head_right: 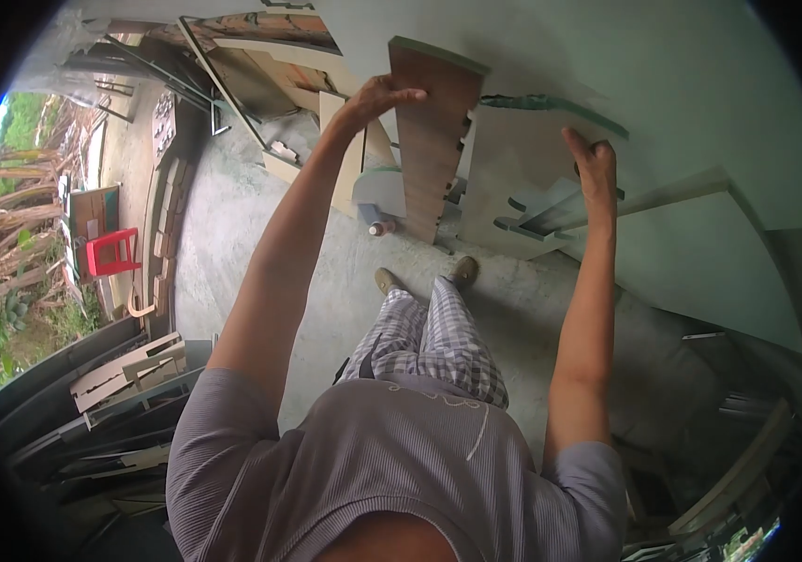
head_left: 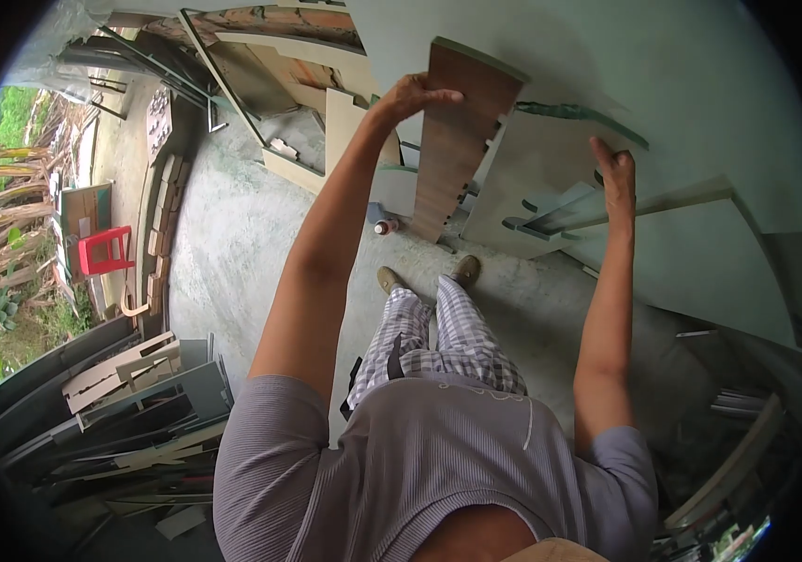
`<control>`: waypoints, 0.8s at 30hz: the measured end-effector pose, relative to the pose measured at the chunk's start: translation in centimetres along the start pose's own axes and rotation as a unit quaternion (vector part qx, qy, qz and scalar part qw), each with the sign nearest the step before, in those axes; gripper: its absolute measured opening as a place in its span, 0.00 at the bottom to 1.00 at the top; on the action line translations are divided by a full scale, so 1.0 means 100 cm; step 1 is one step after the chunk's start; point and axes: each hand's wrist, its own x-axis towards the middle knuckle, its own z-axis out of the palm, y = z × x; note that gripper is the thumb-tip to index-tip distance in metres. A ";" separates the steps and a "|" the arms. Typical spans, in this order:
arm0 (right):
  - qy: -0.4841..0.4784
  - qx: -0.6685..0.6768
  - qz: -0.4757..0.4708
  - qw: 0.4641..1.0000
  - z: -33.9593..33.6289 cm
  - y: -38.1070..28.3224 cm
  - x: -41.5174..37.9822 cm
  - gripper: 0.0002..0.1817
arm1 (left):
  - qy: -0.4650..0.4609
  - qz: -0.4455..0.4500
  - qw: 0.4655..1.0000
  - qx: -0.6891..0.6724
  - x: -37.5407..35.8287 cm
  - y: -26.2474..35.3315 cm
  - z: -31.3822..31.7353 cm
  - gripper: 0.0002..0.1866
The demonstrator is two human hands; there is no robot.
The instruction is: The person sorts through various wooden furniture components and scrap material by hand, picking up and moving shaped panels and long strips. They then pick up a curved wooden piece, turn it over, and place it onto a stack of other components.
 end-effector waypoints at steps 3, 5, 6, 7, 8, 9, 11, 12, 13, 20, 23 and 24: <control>-0.021 0.104 -0.025 0.994 0.010 0.012 -0.022 0.28 | -0.045 -0.010 0.982 -0.183 -0.027 0.002 0.017 0.25; 0.050 0.213 -0.138 0.966 0.022 0.004 -0.048 0.29 | -0.014 0.000 0.978 -0.208 -0.050 0.008 0.023 0.23; 0.045 0.211 -0.139 0.967 0.022 0.008 -0.060 0.29 | 0.001 -0.001 0.975 -0.223 -0.061 0.007 0.026 0.23; 0.054 0.192 -0.136 0.970 0.022 0.016 -0.072 0.31 | 0.004 -0.001 0.975 -0.224 -0.078 0.011 0.027 0.23; 0.064 0.174 -0.135 0.973 0.023 0.020 -0.086 0.32 | 0.020 -0.012 0.987 -0.161 -0.096 0.018 0.026 0.25; 0.061 0.147 -0.132 0.978 0.023 0.021 -0.103 0.34 | 0.034 -0.022 0.994 -0.098 -0.114 0.024 0.026 0.26; 0.066 0.098 -0.142 0.983 0.023 0.020 -0.134 0.37 | 0.044 -0.019 0.992 -0.117 -0.145 0.015 0.035 0.28; 0.075 0.075 -0.153 0.983 0.024 0.021 -0.150 0.38 | 0.051 -0.018 0.989 -0.135 -0.162 0.008 0.041 0.30; 0.077 0.071 -0.157 0.982 0.025 0.023 -0.166 0.38 | 0.048 -0.012 0.991 -0.124 -0.179 0.004 0.045 0.29; 0.120 0.060 -0.122 0.983 0.067 -0.003 -0.262 0.36 | -0.071 0.114 0.990 -0.029 -0.290 0.027 0.069 0.22; 0.051 0.144 -0.139 0.978 0.080 0.024 -0.285 0.40 | -0.057 0.195 0.979 -0.024 -0.335 0.033 0.095 0.25; 0.110 0.108 -0.135 0.979 0.085 0.023 -0.297 0.41 | -0.052 0.231 0.971 -0.007 -0.348 0.029 0.104 0.22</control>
